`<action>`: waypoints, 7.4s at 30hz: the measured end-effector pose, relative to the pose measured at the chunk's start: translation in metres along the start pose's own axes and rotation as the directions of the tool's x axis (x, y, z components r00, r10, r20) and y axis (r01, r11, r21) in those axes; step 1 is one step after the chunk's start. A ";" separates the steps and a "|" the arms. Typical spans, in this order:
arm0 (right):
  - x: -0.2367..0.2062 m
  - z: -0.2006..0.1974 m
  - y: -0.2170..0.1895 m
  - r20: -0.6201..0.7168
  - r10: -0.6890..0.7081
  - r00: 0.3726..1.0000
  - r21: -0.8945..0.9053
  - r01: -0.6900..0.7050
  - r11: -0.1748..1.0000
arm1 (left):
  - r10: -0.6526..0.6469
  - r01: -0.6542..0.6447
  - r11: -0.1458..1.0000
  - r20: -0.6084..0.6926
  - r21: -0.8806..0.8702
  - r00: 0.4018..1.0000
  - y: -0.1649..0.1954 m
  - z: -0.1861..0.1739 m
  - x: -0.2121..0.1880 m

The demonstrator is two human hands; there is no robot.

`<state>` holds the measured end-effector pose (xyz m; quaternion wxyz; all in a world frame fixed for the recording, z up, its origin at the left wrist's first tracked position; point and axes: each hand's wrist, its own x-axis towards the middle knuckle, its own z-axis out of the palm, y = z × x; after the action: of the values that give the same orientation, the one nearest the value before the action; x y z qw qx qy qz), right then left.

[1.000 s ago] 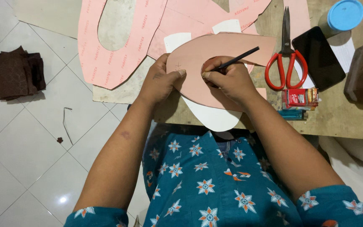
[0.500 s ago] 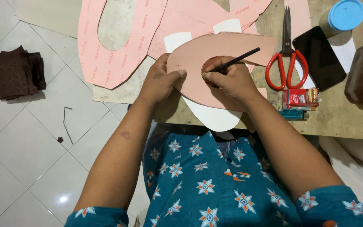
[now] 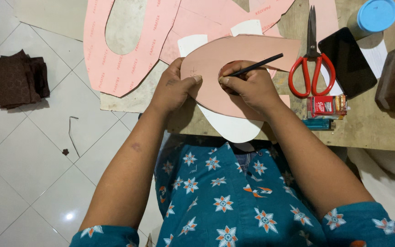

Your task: The person traces a U-shaped template onto pink foam sheets using a pencil and then cuts out the shapes with scissors. They handle multiple foam pieces, aligning the template and cutting along the marked lines.

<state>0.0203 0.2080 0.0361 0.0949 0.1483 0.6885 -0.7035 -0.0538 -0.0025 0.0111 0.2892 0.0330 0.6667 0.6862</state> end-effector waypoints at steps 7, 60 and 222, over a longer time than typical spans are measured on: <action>-0.001 -0.001 0.001 0.022 -0.014 1.000 0.066 0.012 0.998 | 0.020 -0.019 1.000 0.018 -0.018 1.000 -0.004 0.000 0.001; -0.064 -0.078 0.014 -0.386 -0.166 0.908 -0.267 0.063 0.962 | 0.093 -0.176 0.909 -0.227 -0.378 0.969 0.046 -0.014 -0.015; -0.157 -0.054 0.033 0.053 -0.106 0.993 0.469 0.068 0.880 | 0.200 -0.166 0.845 0.012 -0.507 0.980 0.113 0.082 -0.118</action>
<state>0.1826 0.2497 0.0580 0.0513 0.1084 0.5010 -0.8571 0.0399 0.0255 0.1662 0.2423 0.0419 0.4485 0.8593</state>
